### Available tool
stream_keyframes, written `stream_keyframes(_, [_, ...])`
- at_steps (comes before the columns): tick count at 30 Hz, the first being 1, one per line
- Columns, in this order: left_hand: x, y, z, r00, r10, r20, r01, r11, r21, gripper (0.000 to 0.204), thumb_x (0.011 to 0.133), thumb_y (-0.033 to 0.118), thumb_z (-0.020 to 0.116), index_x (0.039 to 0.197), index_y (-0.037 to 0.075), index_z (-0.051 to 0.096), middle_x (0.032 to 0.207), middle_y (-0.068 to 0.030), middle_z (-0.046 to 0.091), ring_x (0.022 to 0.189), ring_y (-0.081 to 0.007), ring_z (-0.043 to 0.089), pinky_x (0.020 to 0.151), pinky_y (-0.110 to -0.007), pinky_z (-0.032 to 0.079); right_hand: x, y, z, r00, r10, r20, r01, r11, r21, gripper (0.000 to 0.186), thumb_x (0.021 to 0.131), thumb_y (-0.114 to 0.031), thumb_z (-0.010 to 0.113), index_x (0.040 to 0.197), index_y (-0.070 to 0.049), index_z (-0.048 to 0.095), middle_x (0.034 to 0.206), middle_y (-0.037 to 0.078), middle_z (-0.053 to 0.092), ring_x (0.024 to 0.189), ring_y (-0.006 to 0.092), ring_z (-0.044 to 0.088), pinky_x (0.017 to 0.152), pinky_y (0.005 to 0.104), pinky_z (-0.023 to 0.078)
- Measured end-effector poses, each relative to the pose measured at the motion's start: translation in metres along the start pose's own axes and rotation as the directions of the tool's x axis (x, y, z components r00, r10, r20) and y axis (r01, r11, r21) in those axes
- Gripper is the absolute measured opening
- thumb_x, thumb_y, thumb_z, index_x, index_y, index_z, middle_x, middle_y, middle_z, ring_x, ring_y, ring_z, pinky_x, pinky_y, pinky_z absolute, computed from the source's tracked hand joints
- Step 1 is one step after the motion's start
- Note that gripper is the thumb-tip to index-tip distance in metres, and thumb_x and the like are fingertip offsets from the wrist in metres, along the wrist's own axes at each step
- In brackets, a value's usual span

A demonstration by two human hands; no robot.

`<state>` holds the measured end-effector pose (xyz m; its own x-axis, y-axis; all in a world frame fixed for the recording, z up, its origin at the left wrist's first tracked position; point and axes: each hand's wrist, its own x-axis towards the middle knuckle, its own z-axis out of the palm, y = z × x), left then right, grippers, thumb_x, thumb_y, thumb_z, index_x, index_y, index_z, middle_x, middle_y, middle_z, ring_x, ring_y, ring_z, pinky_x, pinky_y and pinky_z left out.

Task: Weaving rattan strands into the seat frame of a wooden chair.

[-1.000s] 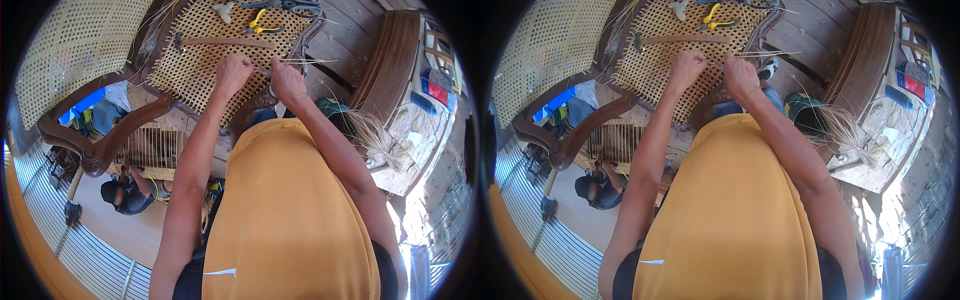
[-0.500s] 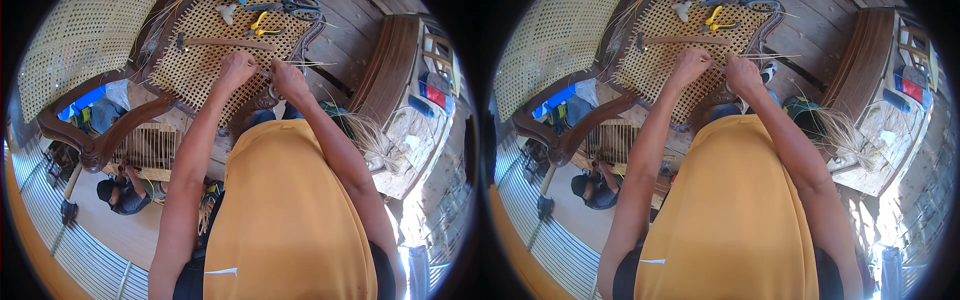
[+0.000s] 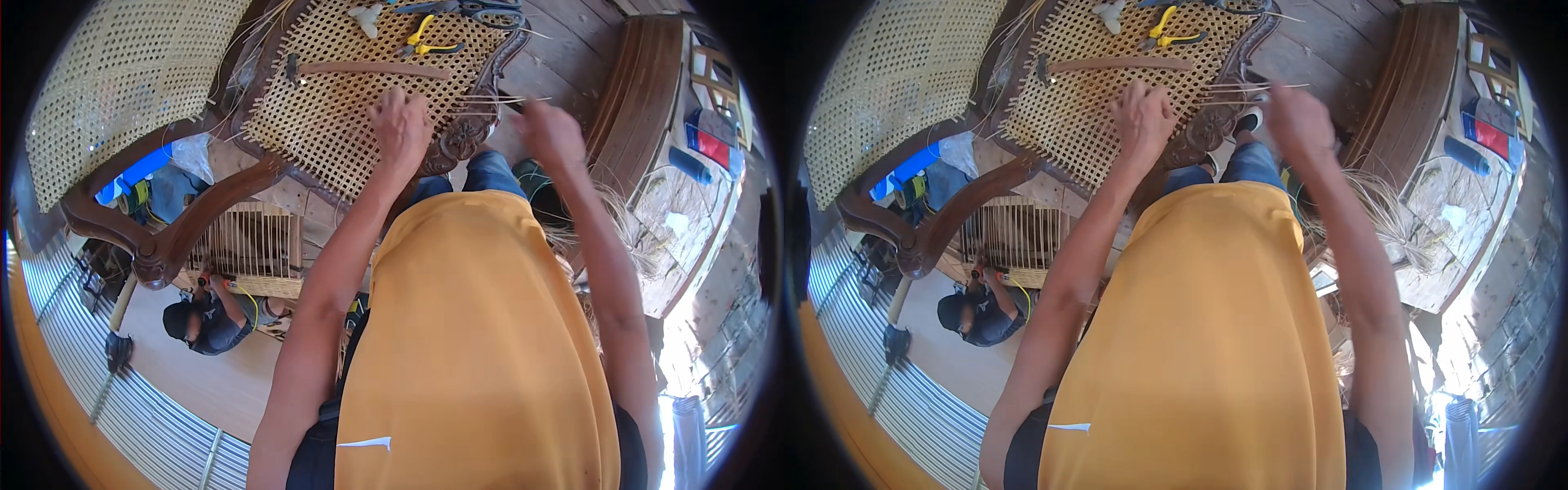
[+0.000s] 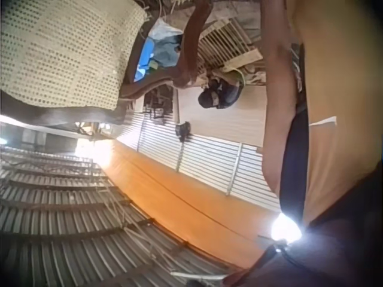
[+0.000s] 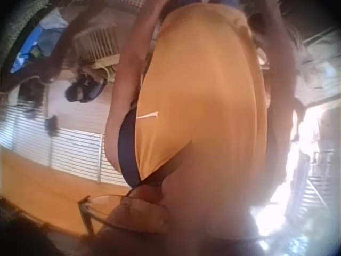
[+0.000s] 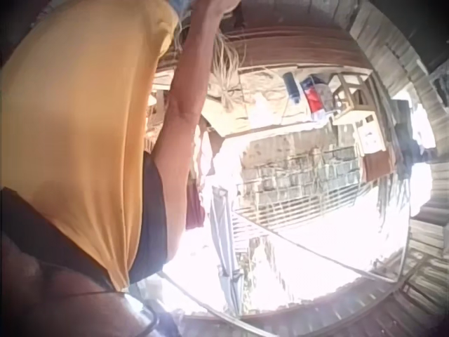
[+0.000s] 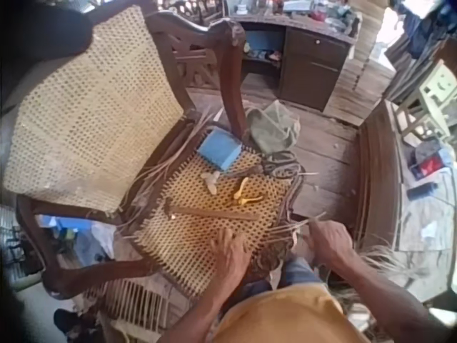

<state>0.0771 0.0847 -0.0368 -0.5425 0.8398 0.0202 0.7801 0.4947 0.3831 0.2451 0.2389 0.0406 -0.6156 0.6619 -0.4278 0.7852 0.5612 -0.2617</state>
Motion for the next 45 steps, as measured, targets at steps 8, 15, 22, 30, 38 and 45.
stream_keyframes(8, [0.020, -0.004, -0.004, 0.935, 0.331, 0.124, -0.275, 0.902, -0.333, 0.012, 0.079, 0.016, 0.073, 0.090, 0.013, 0.069, 0.094, -0.0041, 0.059, 0.098, -0.0261, 0.057, 0.089, -0.040, 0.043, -0.018, 0.003, -0.011, 0.993, 0.068, -0.098, -0.048, 0.980, 0.194, 0.034, 0.088, -0.035, 0.066, 0.086, -0.002, 0.059, 0.067, 0.016, 0.063, 0.066, 0.0332, 0.063, 0.062, 0.0437, 0.046])
stream_keyframes(15, [0.036, -0.010, -0.029, 0.912, 0.115, 0.394, 0.349, 0.290, -0.891, 0.015, 0.090, 0.014, 0.068, 0.093, 0.000, 0.069, 0.093, -0.0043, 0.070, 0.089, -0.0093, 0.064, 0.082, -0.026, 0.050, -0.005, -0.020, 0.053, 0.996, -0.061, -0.066, 0.081, 0.926, 0.368, 0.021, 0.088, -0.022, 0.063, 0.090, -0.001, 0.061, 0.076, 0.022, 0.065, 0.074, 0.0406, 0.064, 0.070, 0.0469, 0.050])
stream_keyframes(22, [0.040, -0.014, -0.030, 0.871, -0.116, 0.477, 0.334, 0.851, -0.405, 0.022, 0.083, 0.025, 0.073, 0.085, 0.003, 0.075, 0.079, -0.0084, 0.071, 0.077, -0.0146, 0.067, 0.075, -0.029, 0.051, 0.017, -0.052, 0.061, 0.994, -0.107, 0.034, 0.094, 0.961, 0.261, 0.019, 0.081, -0.011, 0.059, 0.084, 0.007, 0.063, 0.082, 0.030, 0.066, 0.083, 0.0445, 0.067, 0.078, 0.0493, 0.053])
stream_keyframes(30, [0.036, -0.015, -0.022, 0.924, -0.101, 0.368, 0.245, 0.897, -0.368, 0.018, 0.080, 0.023, 0.069, 0.080, 0.005, 0.075, 0.074, -0.0153, 0.070, 0.074, -0.0298, 0.068, 0.082, -0.040, 0.052, 0.038, -0.047, 0.060, 0.973, -0.182, 0.144, 0.152, 0.969, 0.197, 0.019, 0.074, -0.014, 0.059, 0.077, 0.003, 0.065, 0.080, 0.027, 0.064, 0.081, 0.0433, 0.064, 0.077, 0.0486, 0.051])
stream_keyframes(38, [0.040, -0.016, -0.015, 0.904, -0.101, 0.416, 0.220, 0.944, -0.248, 0.019, 0.082, 0.028, 0.072, 0.085, 0.010, 0.076, 0.080, -0.0122, 0.072, 0.077, -0.0280, 0.068, 0.077, -0.038, 0.052, 0.052, -0.053, 0.064, 0.972, -0.161, 0.169, 0.122, 0.968, 0.220, 0.021, 0.076, -0.008, 0.059, 0.084, 0.009, 0.067, 0.087, 0.031, 0.066, 0.088, 0.0440, 0.067, 0.081, 0.0490, 0.054])
stream_keyframes(45, [0.030, -0.005, -0.006, 0.968, 0.091, 0.234, -0.051, 0.984, -0.171, 0.018, 0.076, 0.027, 0.077, 0.081, 0.010, 0.076, 0.080, -0.0118, 0.069, 0.086, -0.0295, 0.064, 0.081, -0.044, 0.048, 0.045, -0.056, 0.071, 0.980, -0.107, 0.166, 0.099, 0.994, 0.054, 0.030, 0.084, -0.023, 0.063, 0.101, 0.002, 0.061, 0.099, 0.026, 0.066, 0.095, 0.0418, 0.063, 0.085, 0.0492, 0.049])
